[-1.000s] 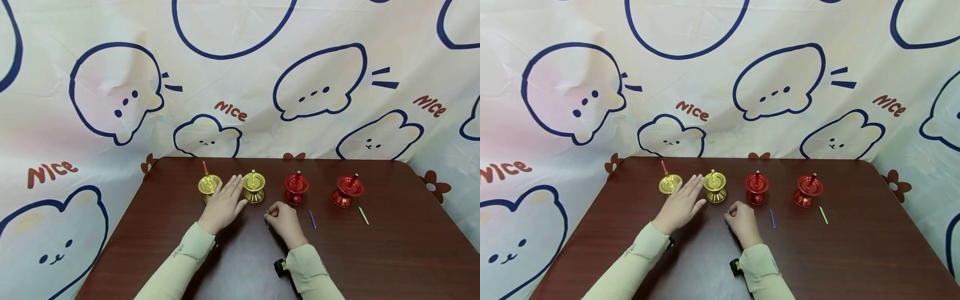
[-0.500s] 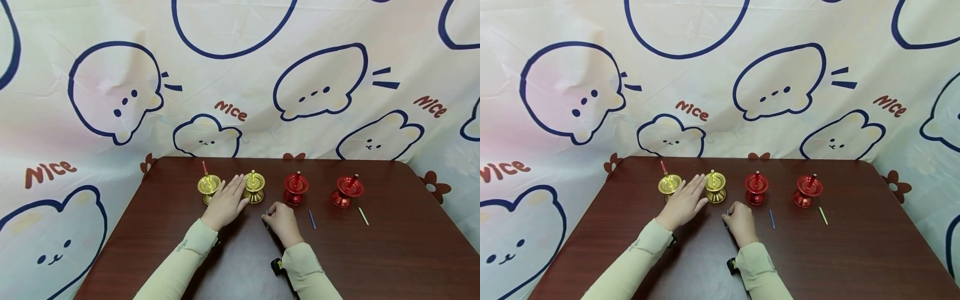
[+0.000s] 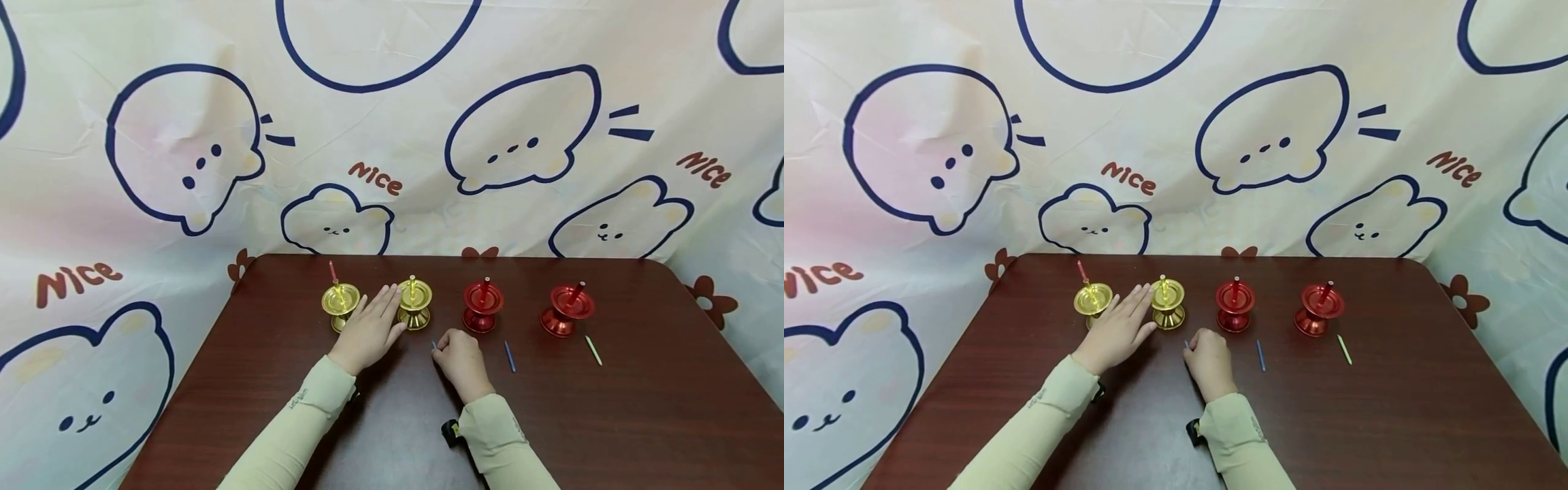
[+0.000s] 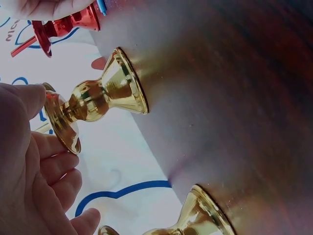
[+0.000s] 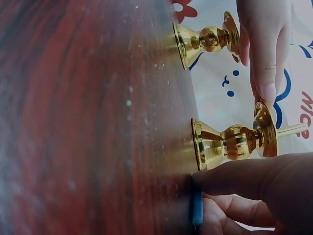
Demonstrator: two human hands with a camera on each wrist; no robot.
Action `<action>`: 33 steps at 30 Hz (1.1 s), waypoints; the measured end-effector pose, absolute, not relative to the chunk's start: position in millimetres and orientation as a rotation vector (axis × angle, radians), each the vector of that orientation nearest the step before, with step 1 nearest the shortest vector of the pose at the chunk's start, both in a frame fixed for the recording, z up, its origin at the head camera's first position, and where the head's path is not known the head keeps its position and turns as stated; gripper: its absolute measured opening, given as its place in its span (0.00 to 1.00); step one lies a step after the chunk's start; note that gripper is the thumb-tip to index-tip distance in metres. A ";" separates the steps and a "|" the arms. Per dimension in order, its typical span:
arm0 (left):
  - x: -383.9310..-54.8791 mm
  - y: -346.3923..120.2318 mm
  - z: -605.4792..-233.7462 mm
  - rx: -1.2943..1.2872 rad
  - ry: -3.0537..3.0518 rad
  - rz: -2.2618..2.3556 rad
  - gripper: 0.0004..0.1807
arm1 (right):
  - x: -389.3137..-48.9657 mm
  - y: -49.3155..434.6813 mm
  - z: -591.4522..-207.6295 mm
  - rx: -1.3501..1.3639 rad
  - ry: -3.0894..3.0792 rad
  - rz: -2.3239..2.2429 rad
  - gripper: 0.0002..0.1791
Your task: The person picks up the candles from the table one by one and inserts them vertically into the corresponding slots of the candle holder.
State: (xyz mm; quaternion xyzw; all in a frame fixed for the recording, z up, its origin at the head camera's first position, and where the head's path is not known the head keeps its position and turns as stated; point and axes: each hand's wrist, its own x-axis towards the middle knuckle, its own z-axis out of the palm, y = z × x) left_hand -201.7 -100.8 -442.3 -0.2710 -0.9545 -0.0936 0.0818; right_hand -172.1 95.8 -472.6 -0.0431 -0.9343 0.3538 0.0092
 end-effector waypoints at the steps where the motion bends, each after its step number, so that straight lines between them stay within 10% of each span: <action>1: -201.6 -101.0 -442.3 -0.809 -2.853 -0.281 0.34 | -172.1 95.6 -472.4 -0.130 -2.917 1.100 0.09; 33: -201.4 -101.6 -446.6 -0.805 -2.888 -0.328 0.36 | -173.0 113.8 -471.1 -0.027 -2.878 1.408 0.04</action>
